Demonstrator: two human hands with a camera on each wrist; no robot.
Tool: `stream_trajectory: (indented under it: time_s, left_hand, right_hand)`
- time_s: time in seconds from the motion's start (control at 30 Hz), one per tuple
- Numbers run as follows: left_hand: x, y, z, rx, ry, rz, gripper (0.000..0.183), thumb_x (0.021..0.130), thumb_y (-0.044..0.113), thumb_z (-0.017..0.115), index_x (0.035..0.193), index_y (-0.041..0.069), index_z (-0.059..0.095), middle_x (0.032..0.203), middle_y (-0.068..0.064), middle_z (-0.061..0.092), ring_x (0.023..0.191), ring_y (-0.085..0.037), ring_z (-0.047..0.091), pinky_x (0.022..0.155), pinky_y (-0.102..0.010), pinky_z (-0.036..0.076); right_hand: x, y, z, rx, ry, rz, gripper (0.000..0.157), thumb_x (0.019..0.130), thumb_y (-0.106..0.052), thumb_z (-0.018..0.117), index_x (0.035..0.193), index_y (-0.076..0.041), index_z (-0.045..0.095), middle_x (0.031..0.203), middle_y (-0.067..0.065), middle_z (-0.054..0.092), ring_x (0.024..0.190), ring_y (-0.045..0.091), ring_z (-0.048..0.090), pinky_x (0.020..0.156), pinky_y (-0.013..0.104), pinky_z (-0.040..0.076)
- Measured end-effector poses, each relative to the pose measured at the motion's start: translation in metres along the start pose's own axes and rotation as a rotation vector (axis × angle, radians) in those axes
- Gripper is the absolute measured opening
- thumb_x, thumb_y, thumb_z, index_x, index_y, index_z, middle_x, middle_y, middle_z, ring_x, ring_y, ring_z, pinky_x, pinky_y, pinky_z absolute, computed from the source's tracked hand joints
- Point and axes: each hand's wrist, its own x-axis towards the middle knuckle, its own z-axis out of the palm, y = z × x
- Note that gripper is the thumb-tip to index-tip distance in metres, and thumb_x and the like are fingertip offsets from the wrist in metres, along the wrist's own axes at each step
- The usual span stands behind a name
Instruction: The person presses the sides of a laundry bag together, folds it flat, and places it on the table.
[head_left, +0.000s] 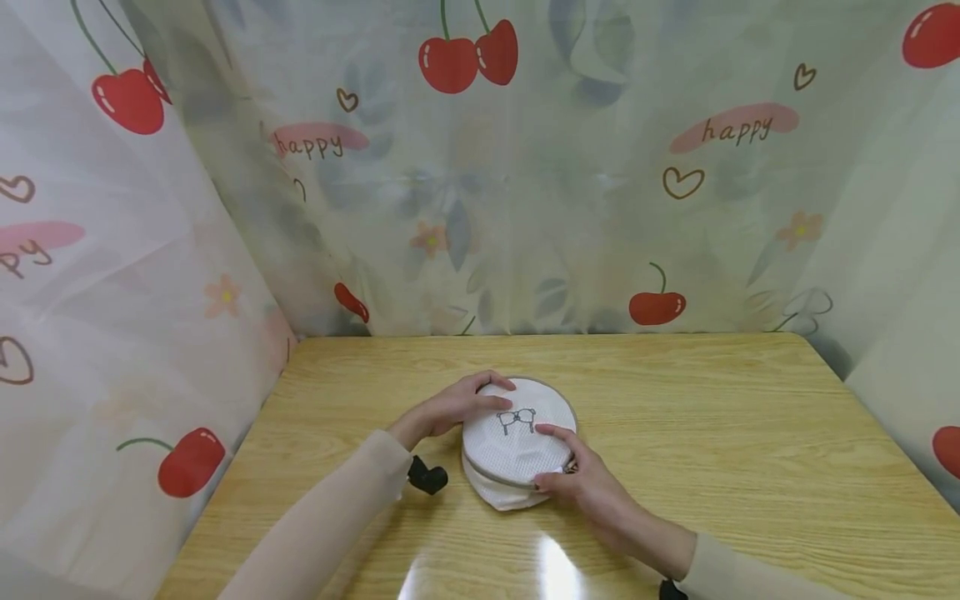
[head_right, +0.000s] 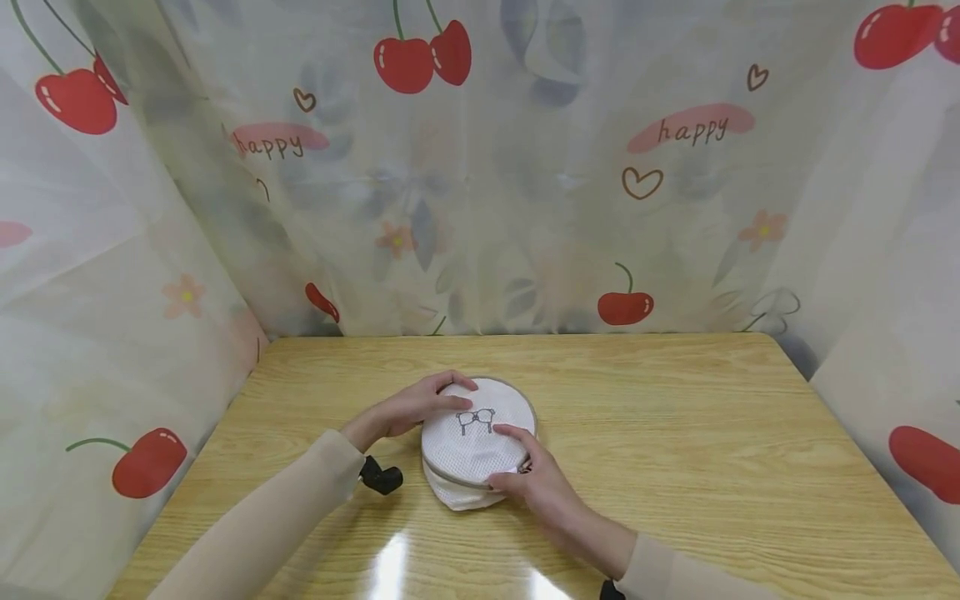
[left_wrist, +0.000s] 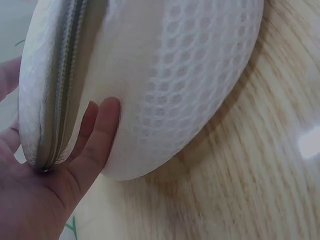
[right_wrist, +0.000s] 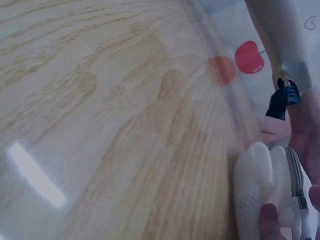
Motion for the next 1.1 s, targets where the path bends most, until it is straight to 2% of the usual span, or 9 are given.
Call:
stream_trajectory:
  time_s: [0.07,0.17,0.3,0.43,0.6,0.73,0.93,1.0,1.1]
  left_hand:
    - [-0.002,0.003,-0.002,0.031,0.002,0.022,0.039,0.089,0.035,0.073,0.123,0.021,0.062,0.146,-0.005,0.042,0.128,-0.021,0.043,0.101,-0.037,0.039]
    - [-0.007,0.007,-0.007,0.067,0.02,0.038,0.039,0.09,0.037,0.071,0.125,0.024,0.061,0.143,-0.007,0.043,0.129,-0.024,0.041,0.1,-0.04,0.039]
    - [-0.013,0.013,-0.013,0.088,0.041,0.033,0.043,0.092,0.039,0.068,0.131,0.024,0.057,0.138,-0.01,0.045,0.123,-0.028,0.045,0.092,-0.042,0.045]
    - [-0.02,0.018,-0.018,0.145,0.082,0.055,0.047,0.095,0.037,0.065,0.137,0.018,0.053,0.138,-0.015,0.043,0.12,-0.031,0.049,0.091,-0.044,0.048]
    - [-0.032,0.024,-0.019,0.311,0.174,0.164,0.049,0.098,0.039,0.061,0.139,0.016,0.05,0.14,-0.015,0.041,0.125,-0.034,0.045,0.1,-0.05,0.041]
    - [-0.044,0.032,-0.018,0.479,0.224,0.286,0.054,0.098,0.047,0.057,0.143,0.02,0.047,0.143,-0.007,0.038,0.134,-0.032,0.036,0.106,-0.054,0.035]
    - [-0.06,0.046,-0.015,0.777,0.257,0.421,0.061,0.097,0.056,0.052,0.149,0.027,0.039,0.15,-0.004,0.033,0.139,-0.027,0.029,0.109,-0.058,0.026]
    - [-0.064,0.048,-0.014,0.844,0.242,0.444,0.064,0.096,0.057,0.051,0.151,0.027,0.036,0.151,-0.006,0.032,0.141,-0.027,0.028,0.111,-0.058,0.023]
    - [-0.069,0.048,-0.011,0.878,0.204,0.452,0.071,0.096,0.058,0.051,0.154,0.023,0.03,0.154,-0.008,0.027,0.142,-0.03,0.026,0.112,-0.058,0.021]
  right_hand:
    - [-0.002,-0.004,-0.004,0.005,-0.029,0.004,0.071,0.087,0.0,0.068,0.149,-0.016,0.037,0.146,0.02,0.026,0.111,0.024,0.052,0.09,0.035,0.05]
    - [-0.006,-0.013,-0.011,-0.053,-0.027,-0.008,0.065,0.092,-0.002,0.064,0.15,-0.015,0.037,0.142,0.023,0.03,0.104,0.024,0.057,0.088,0.043,0.053]
    - [-0.007,-0.028,-0.028,-0.307,0.094,-0.08,0.052,0.097,-0.009,0.058,0.146,-0.016,0.043,0.136,0.023,0.037,0.098,0.028,0.059,0.077,0.044,0.055]
    - [-0.002,-0.041,-0.05,-0.602,0.166,-0.198,0.046,0.102,-0.016,0.053,0.146,-0.013,0.041,0.138,0.022,0.034,0.111,0.035,0.05,0.083,0.045,0.051]
    - [0.009,-0.052,-0.072,-0.869,0.118,-0.428,0.056,0.103,-0.021,0.054,0.151,-0.007,0.031,0.144,0.024,0.029,0.131,0.043,0.034,0.098,0.063,0.037]
    - [0.017,-0.062,-0.079,-1.014,0.07,-0.52,0.066,0.101,-0.029,0.057,0.155,-0.008,0.024,0.155,0.018,0.02,0.141,0.04,0.023,0.104,0.066,0.03]
    - [0.029,-0.077,-0.076,-1.125,0.022,-0.575,0.076,0.098,-0.036,0.061,0.157,-0.01,0.02,0.16,0.014,0.016,0.146,0.039,0.013,0.107,0.068,0.021]
    - [0.032,-0.078,-0.073,-1.099,-0.021,-0.55,0.078,0.098,-0.038,0.061,0.158,-0.015,0.017,0.162,0.012,0.013,0.147,0.038,0.009,0.108,0.069,0.019]
    - [0.035,-0.078,-0.069,-1.008,-0.1,-0.467,0.08,0.098,-0.041,0.059,0.159,-0.027,0.01,0.164,0.004,0.005,0.149,0.032,0.002,0.108,0.07,0.016]
